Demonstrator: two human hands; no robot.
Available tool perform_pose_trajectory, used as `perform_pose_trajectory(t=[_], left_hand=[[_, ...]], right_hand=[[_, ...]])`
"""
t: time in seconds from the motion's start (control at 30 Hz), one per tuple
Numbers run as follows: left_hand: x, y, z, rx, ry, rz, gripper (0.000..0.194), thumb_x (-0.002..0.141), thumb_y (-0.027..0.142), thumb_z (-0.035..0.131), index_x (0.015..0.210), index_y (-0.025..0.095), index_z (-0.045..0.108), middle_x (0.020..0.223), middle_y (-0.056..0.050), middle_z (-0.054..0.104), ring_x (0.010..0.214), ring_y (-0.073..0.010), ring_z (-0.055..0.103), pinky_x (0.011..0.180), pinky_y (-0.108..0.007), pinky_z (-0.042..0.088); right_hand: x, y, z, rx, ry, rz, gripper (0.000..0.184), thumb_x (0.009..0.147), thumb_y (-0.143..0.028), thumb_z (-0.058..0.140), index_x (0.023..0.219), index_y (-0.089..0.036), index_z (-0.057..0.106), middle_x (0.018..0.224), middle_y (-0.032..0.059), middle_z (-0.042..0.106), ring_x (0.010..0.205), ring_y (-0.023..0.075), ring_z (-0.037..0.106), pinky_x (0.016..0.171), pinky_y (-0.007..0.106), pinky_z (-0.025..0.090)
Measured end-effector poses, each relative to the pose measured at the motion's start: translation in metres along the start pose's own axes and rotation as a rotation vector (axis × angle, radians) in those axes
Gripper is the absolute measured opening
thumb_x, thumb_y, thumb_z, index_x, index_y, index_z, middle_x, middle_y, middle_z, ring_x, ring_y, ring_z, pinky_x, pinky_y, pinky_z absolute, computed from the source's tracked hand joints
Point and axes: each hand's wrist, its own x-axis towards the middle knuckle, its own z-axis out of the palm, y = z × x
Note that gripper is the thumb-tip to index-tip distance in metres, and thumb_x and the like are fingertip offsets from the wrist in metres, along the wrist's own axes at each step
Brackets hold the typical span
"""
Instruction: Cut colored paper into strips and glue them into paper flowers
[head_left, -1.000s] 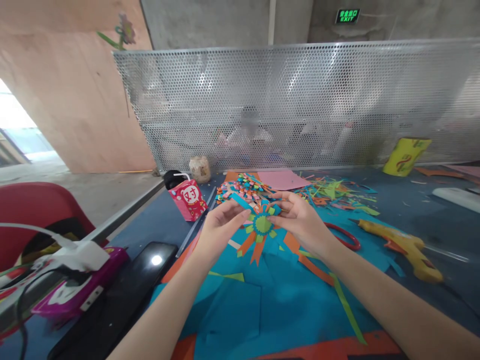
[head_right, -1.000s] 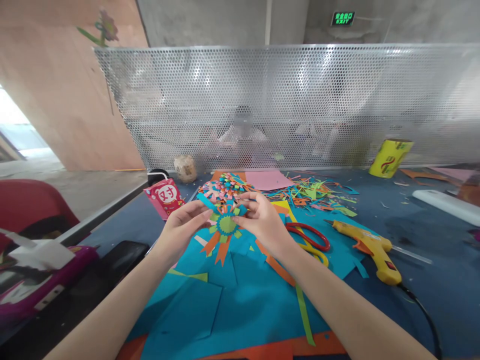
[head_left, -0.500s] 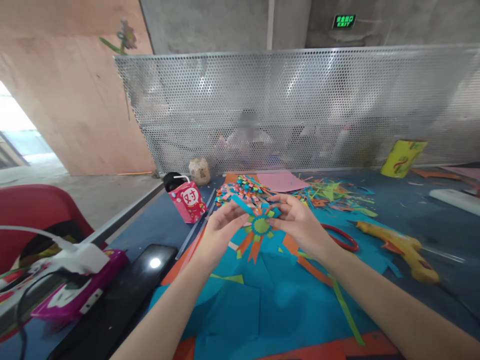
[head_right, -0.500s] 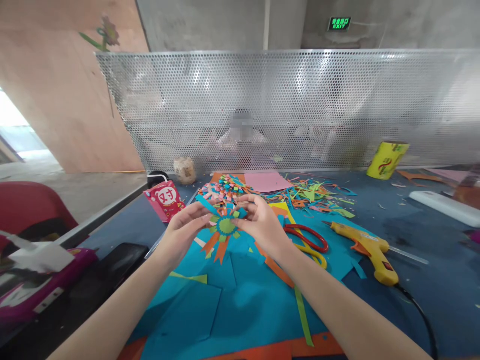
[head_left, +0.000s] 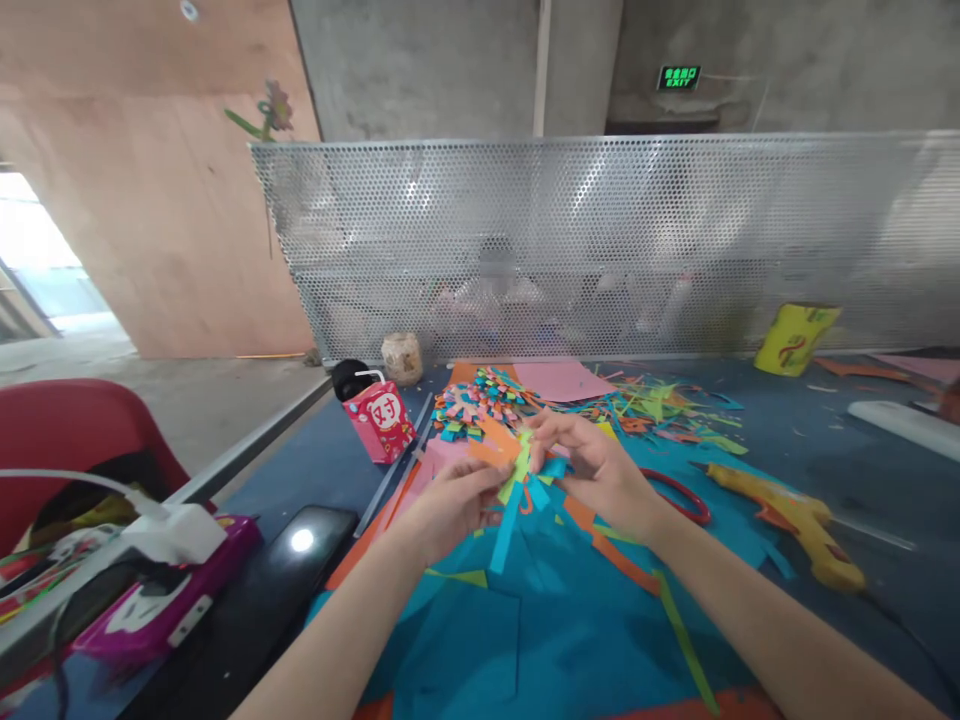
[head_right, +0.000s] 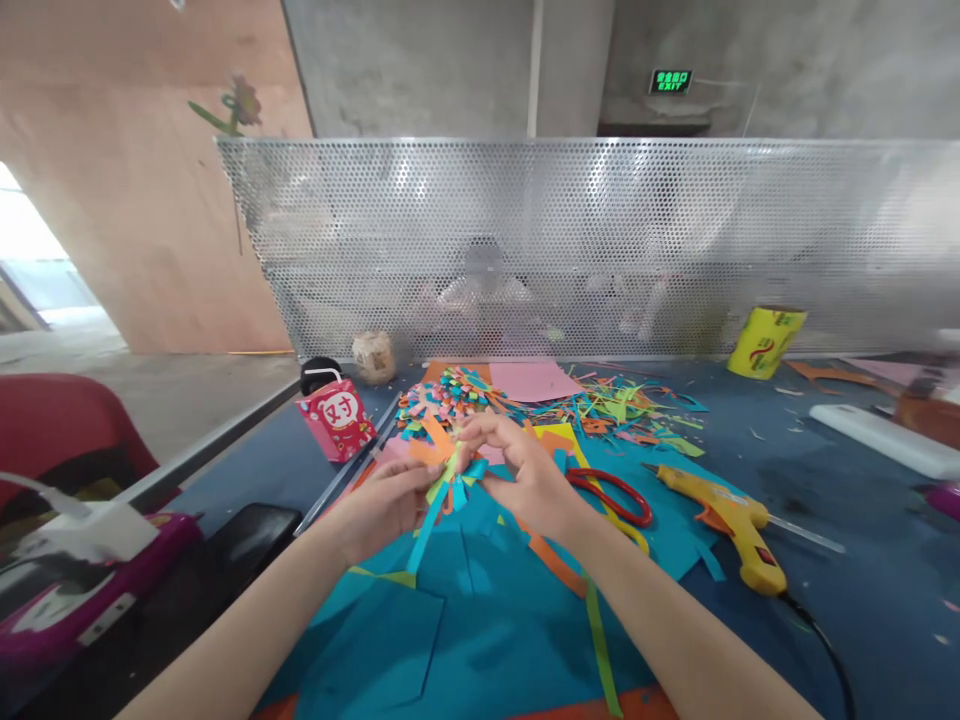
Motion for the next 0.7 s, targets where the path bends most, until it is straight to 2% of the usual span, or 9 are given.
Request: perform_pose_trajectory(t=[0.07, 0.13, 0.23, 0.3, 0.37, 0.43, 0.47, 0.53, 0.7], left_hand=[[0.002, -0.001, -0.002, -0.001, 0.064, 0.028, 0.018, 0.06, 0.023, 0.071, 0.059, 0.013, 0.056, 0.055, 0.0, 0.059, 0.048, -0.0088, 0.055, 0.046, -0.019, 0.04], [0.004, 0.0, -0.004, -0.042, 0.122, 0.052, 0.02, 0.058, 0.024, 0.073, 0.057, 0.013, 0.056, 0.051, 0.0, 0.059, 0.046, -0.0089, 0.055, 0.044, -0.019, 0.04], [0.006, 0.004, -0.006, -0.1, 0.206, 0.108, 0.02, 0.053, 0.022, 0.075, 0.057, 0.013, 0.058, 0.047, 0.001, 0.058, 0.044, -0.0093, 0.055, 0.044, -0.019, 0.042], [0.007, 0.006, -0.005, -0.119, 0.27, 0.141, 0.02, 0.05, 0.021, 0.076, 0.057, 0.012, 0.06, 0.047, 0.001, 0.059, 0.043, -0.0091, 0.056, 0.044, -0.018, 0.042], [0.007, 0.006, -0.004, -0.105, 0.312, 0.18, 0.021, 0.049, 0.022, 0.077, 0.058, 0.011, 0.061, 0.049, 0.0, 0.06, 0.045, -0.009, 0.056, 0.044, -0.017, 0.042], [0.009, 0.003, -0.004, -0.047, 0.321, 0.237, 0.023, 0.051, 0.025, 0.076, 0.062, 0.011, 0.062, 0.053, 0.0, 0.061, 0.047, -0.009, 0.057, 0.045, -0.017, 0.042], [0.01, 0.001, -0.004, -0.005, 0.327, 0.26, 0.024, 0.053, 0.027, 0.075, 0.064, 0.011, 0.062, 0.054, -0.001, 0.062, 0.048, -0.0091, 0.057, 0.046, -0.017, 0.042], [0.011, -0.003, -0.005, 0.078, 0.341, 0.283, 0.026, 0.053, 0.03, 0.074, 0.068, 0.012, 0.063, 0.057, -0.001, 0.063, 0.051, -0.0099, 0.058, 0.047, -0.018, 0.042], [0.011, -0.004, -0.007, 0.139, 0.402, 0.278, 0.031, 0.049, 0.033, 0.075, 0.068, 0.011, 0.064, 0.06, -0.002, 0.064, 0.053, -0.0132, 0.061, 0.051, -0.021, 0.044]], right_hand=[[0.003, -0.005, -0.005, -0.144, 0.022, 0.003, 0.026, 0.078, -0.011, 0.045, 0.1, -0.023, 0.044, 0.093, 0.0045, 0.058, 0.108, 0.0167, 0.047, 0.092, 0.037, 0.04], [0.004, -0.014, -0.016, -0.402, 0.063, 0.01, 0.026, 0.08, -0.017, 0.044, 0.105, -0.022, 0.045, 0.109, 0.0069, 0.054, 0.111, 0.0176, 0.045, 0.093, 0.037, 0.039], [-0.01, -0.025, -0.039, -0.884, 0.136, 0.115, 0.028, 0.083, -0.027, 0.041, 0.109, -0.021, 0.046, 0.111, 0.0092, 0.054, 0.108, 0.0222, 0.048, 0.089, 0.041, 0.04], [-0.031, -0.025, -0.058, -1.163, 0.189, 0.331, 0.03, 0.082, -0.034, 0.039, 0.103, -0.016, 0.05, 0.098, 0.0133, 0.06, 0.094, 0.0275, 0.056, 0.077, 0.044, 0.045], [-0.058, -0.02, -0.076, -1.434, 0.231, 0.685, 0.042, 0.078, -0.046, 0.04, 0.088, -0.009, 0.057, 0.078, 0.0195, 0.061, 0.075, 0.0342, 0.06, 0.061, 0.046, 0.046], [-0.084, -0.012, -0.093, -1.558, 0.357, 1.073, 0.062, 0.072, -0.063, 0.034, 0.076, -0.007, 0.06, 0.064, 0.0235, 0.059, 0.062, 0.039, 0.06, 0.047, 0.047, 0.042], [-0.096, -0.008, -0.101, -1.539, 0.377, 1.182, 0.067, 0.07, -0.068, 0.032, 0.071, -0.008, 0.061, 0.06, 0.0228, 0.058, 0.057, 0.0383, 0.059, 0.044, 0.048, 0.04], [-0.113, 0.0, -0.114, -1.56, 0.41, 1.216, 0.067, 0.065, -0.073, 0.034, 0.067, -0.012, 0.063, 0.055, 0.02, 0.058, 0.049, 0.0354, 0.058, 0.041, 0.047, 0.037], [-0.14, 0.018, -0.138, -1.607, 0.551, 1.098, 0.051, 0.052, -0.072, 0.05, 0.038, -0.022, 0.053, 0.031, 0.0078, 0.044, 0.028, 0.0227, 0.045, 0.036, 0.042, 0.033]])
